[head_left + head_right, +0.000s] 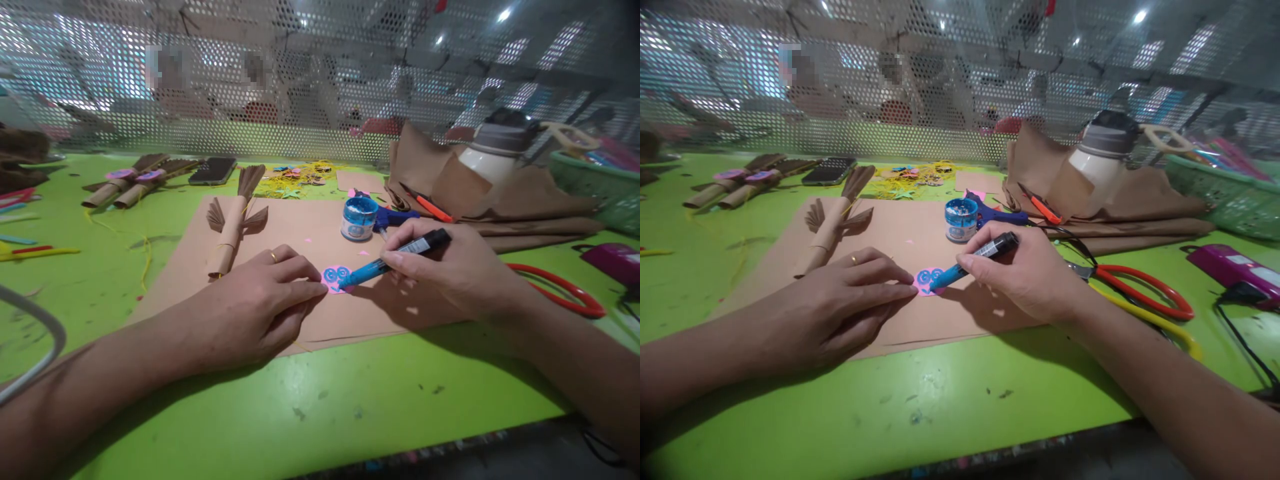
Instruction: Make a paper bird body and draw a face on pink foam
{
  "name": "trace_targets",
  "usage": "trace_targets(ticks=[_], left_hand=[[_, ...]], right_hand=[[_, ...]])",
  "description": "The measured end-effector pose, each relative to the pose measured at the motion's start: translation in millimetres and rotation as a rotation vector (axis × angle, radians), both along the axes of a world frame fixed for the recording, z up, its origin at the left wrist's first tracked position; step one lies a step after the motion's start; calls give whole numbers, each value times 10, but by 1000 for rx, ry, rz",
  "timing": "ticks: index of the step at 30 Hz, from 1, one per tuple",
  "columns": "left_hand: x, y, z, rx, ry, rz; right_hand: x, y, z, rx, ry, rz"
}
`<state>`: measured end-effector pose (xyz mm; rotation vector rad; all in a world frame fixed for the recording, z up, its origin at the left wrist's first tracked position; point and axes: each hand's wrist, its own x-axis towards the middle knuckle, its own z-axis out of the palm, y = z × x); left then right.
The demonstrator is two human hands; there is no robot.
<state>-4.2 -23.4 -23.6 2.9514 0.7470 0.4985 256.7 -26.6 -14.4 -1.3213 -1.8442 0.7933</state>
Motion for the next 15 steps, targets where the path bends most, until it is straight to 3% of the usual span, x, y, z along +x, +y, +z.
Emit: trace_targets(ticks=[15], left_hand=[[9,8,-5,0,-7,3]], right_hand=[[-10,-10,56,2,-43,-43]])
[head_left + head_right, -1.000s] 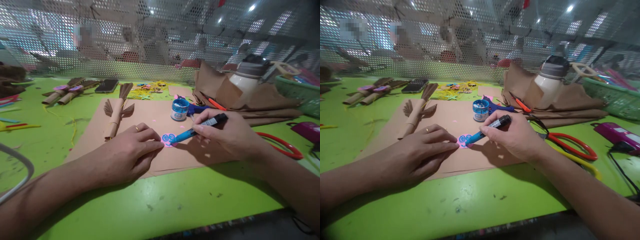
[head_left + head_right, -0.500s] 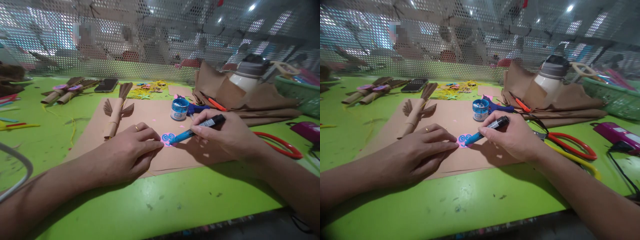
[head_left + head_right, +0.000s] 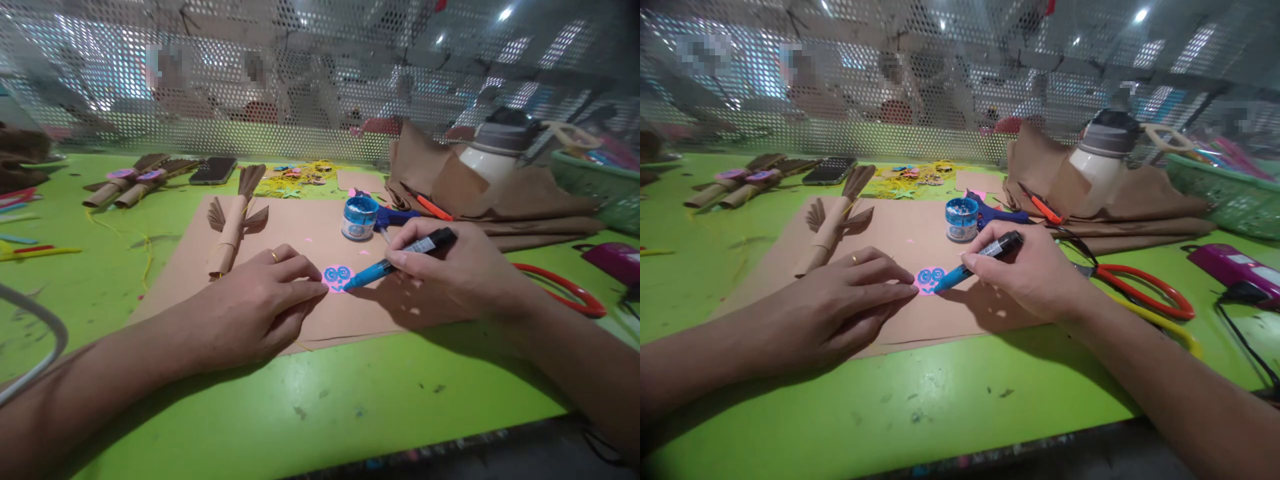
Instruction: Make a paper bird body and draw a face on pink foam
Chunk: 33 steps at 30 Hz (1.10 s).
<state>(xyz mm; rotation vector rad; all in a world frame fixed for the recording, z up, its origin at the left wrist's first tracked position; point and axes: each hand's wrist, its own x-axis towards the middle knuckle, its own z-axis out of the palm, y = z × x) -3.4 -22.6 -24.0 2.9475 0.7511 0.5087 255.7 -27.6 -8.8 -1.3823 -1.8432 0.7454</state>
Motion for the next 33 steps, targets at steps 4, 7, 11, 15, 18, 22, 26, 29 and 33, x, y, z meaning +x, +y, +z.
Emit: trace_targets(ticks=[4,7,11,15,18,22,26,29,33], left_hand=[[-1,-3,3,-2,6,6],[-7,-1,4,0,7,2],[-12,-2,11,-2,5,2],[-11,-5,12,-11,27,10],[-9,-2,6,1,14,-3],[0,-8,19,1,3,-1],[2,-23,35,-9,8,12],[0,-25,31,-12,7,7],[-1,-17,20,-17,9,10]], right_hand=[[0,-8,16,10,-18,-7],[-6,-7,11,30,-30,-9],[-18,0,2,49,14,-20],[-20,-8,14,33,34,-6],[-15,-18,20,51,-1,2],[-8,-20,17,57,-28,5],[-6,-20,20,60,-53,-4],[-8,-17,21,62,-48,-7],[-16,-4,17,52,4,-19]])
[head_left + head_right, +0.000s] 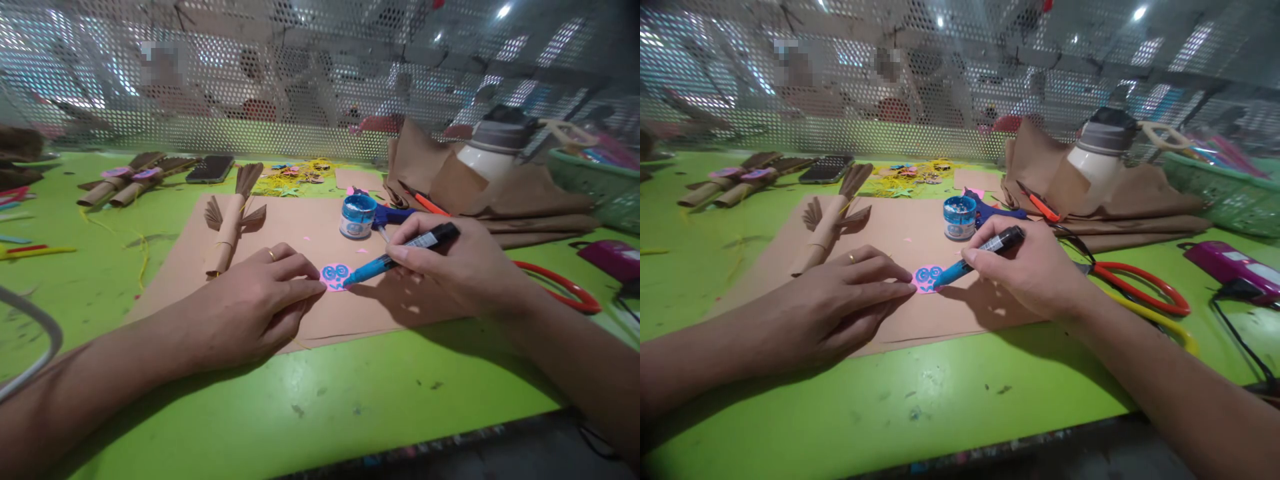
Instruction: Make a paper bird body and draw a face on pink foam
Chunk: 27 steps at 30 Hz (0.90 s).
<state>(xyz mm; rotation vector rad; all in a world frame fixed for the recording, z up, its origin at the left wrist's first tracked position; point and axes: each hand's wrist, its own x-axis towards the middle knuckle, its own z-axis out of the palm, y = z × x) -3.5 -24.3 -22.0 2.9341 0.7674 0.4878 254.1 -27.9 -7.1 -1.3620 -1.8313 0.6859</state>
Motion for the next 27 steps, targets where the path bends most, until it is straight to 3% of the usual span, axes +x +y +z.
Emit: trace_targets(ticks=[20,27], left_hand=[[2,12,-11,16,2,0],[-3,8,-7,6,0,-2]], right_hand=[[-22,-17,2,10,-35,2],[-9,-16,2,-55,121,11]])
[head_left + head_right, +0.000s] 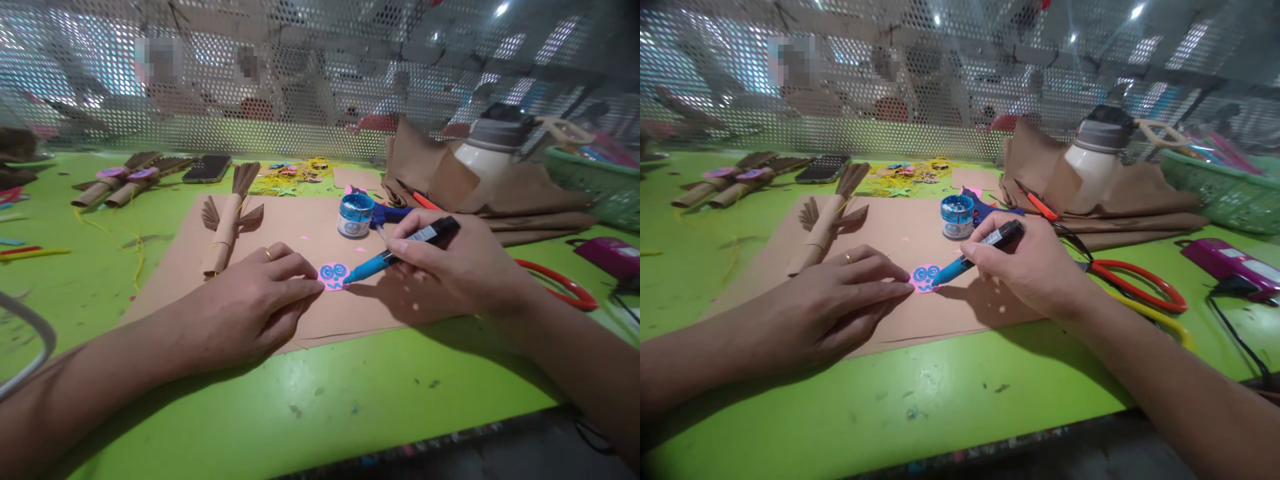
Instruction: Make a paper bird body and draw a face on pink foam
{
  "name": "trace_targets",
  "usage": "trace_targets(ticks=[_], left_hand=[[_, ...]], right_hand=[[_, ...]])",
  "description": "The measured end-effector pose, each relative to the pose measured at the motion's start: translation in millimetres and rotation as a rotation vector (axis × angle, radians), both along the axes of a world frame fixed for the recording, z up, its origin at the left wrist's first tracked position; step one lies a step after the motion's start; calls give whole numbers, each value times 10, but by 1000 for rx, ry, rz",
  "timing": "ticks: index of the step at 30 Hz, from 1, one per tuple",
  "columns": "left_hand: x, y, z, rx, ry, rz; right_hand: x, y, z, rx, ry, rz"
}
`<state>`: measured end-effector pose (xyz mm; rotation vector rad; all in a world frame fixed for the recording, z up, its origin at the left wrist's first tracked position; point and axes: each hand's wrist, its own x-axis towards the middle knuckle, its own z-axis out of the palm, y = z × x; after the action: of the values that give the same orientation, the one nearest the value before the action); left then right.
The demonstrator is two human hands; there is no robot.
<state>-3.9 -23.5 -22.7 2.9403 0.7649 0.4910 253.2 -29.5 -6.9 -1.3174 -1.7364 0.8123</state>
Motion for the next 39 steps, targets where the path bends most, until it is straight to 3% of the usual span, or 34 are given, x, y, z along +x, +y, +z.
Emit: trace_targets(ticks=[24,33,39], left_hand=[[13,-6,4,26,-3,2],[6,10,-21,24,-5,-3],[2,-3,-9,25,6,6]], right_hand=[[-66,60,-143,-115,261,-32],[-49,142,-190,-144,477,-148],[-25,194,-190,-264,630,-97]])
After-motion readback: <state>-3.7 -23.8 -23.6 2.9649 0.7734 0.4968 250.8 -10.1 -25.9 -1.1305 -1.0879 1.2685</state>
